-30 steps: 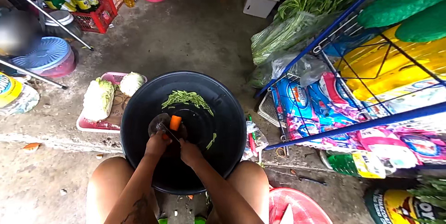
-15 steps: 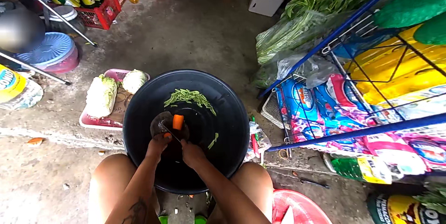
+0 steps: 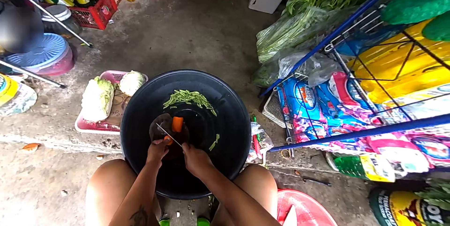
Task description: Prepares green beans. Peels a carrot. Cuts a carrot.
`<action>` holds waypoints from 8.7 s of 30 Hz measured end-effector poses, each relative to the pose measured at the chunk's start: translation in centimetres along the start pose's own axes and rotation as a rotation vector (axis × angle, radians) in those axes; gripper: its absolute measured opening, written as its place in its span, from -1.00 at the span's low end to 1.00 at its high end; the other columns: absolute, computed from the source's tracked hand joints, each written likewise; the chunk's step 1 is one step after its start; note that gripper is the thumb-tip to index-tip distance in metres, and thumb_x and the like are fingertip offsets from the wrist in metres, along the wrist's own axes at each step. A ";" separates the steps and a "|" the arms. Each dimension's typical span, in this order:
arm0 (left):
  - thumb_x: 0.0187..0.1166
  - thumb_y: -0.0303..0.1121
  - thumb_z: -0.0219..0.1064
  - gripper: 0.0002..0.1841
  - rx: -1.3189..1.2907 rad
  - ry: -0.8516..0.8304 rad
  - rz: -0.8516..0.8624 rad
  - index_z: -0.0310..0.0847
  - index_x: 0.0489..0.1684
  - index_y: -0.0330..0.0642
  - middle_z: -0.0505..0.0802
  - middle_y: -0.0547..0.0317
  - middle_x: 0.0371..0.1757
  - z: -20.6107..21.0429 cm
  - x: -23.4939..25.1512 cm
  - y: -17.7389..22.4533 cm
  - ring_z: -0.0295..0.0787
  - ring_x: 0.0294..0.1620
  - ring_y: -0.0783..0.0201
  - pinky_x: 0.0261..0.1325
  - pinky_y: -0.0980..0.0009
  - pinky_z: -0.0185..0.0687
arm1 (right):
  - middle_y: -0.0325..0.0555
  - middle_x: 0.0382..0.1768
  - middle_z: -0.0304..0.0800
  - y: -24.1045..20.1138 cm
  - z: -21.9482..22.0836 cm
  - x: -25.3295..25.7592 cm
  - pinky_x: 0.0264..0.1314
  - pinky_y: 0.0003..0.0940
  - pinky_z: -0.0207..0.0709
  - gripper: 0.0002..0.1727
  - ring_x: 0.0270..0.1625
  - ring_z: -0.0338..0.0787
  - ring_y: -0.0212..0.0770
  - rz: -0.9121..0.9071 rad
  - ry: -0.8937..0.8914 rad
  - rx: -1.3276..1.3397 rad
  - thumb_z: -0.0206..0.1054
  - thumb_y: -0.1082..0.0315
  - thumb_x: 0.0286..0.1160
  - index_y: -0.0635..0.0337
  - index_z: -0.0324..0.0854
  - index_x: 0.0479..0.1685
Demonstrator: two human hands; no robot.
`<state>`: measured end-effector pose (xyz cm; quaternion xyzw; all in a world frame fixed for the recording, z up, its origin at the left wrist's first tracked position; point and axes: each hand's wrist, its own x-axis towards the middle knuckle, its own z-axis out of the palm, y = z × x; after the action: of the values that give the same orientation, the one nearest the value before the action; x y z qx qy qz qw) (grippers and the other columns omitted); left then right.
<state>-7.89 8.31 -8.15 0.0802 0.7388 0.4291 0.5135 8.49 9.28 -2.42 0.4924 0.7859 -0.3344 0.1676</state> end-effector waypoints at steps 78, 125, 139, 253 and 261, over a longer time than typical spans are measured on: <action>0.70 -0.49 0.31 -0.70 -0.024 0.022 0.071 0.50 0.31 -0.42 0.76 -0.12 0.15 -0.1 -0.8 -0.7 0.77 0.02 0.24 0.14 0.38 0.72 | 0.34 0.49 0.54 1.3 -0.2 0.7 0.17 0.27 0.69 -0.53 0.19 0.82 0.37 -0.108 -0.078 0.088 -0.12 0.25 0.93 0.02 0.24 0.73; 0.71 -0.49 0.30 -0.69 -0.147 0.019 0.057 0.47 0.32 -0.42 0.78 -0.10 0.11 -0.2 -1.1 -1.1 0.84 -0.05 0.27 0.06 0.43 0.79 | 0.29 0.31 0.70 2.0 0.0 0.5 0.23 0.29 0.66 -0.56 0.27 0.79 0.34 -0.141 -0.049 0.087 -0.13 0.21 0.94 0.03 0.31 0.68; 0.70 -0.48 0.33 -0.69 -0.061 0.004 0.088 0.52 0.30 -0.46 0.79 -0.14 0.10 -0.2 -0.8 -1.2 0.84 -0.06 0.25 0.07 0.40 0.79 | 0.32 0.28 0.72 3.0 1.2 2.9 0.28 0.33 0.62 -0.54 0.30 0.77 0.36 -0.115 -0.086 0.101 -0.08 0.27 0.92 0.02 0.30 0.71; 0.75 -0.30 0.18 -0.61 1.549 -0.156 0.531 0.56 0.49 -0.19 0.76 -0.29 0.36 3.6 -0.2 1.1 0.68 0.44 -0.28 0.47 -0.27 0.53 | -0.06 -0.29 0.68 11.2 -6.7 -7.3 -0.39 -0.26 0.68 -0.62 -0.50 0.70 -0.24 -0.131 0.447 0.705 0.08 0.13 0.87 0.16 0.47 0.43; 0.61 -0.25 0.39 -0.35 1.555 -0.113 0.497 0.33 0.67 -0.28 0.60 -0.32 0.55 4.3 -1.5 -1.3 0.54 0.59 -0.28 0.58 -0.19 0.48 | 0.24 0.19 0.78 8.2 -6.0 -4.8 0.38 0.20 0.59 -0.52 0.31 0.79 0.18 -0.061 0.200 0.284 -0.11 0.07 0.94 0.20 0.46 0.50</action>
<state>-3.21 9.09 -8.53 0.5963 0.7591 -0.1091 0.2374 18.38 12.62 1.79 0.5177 0.7582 -0.3964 0.0069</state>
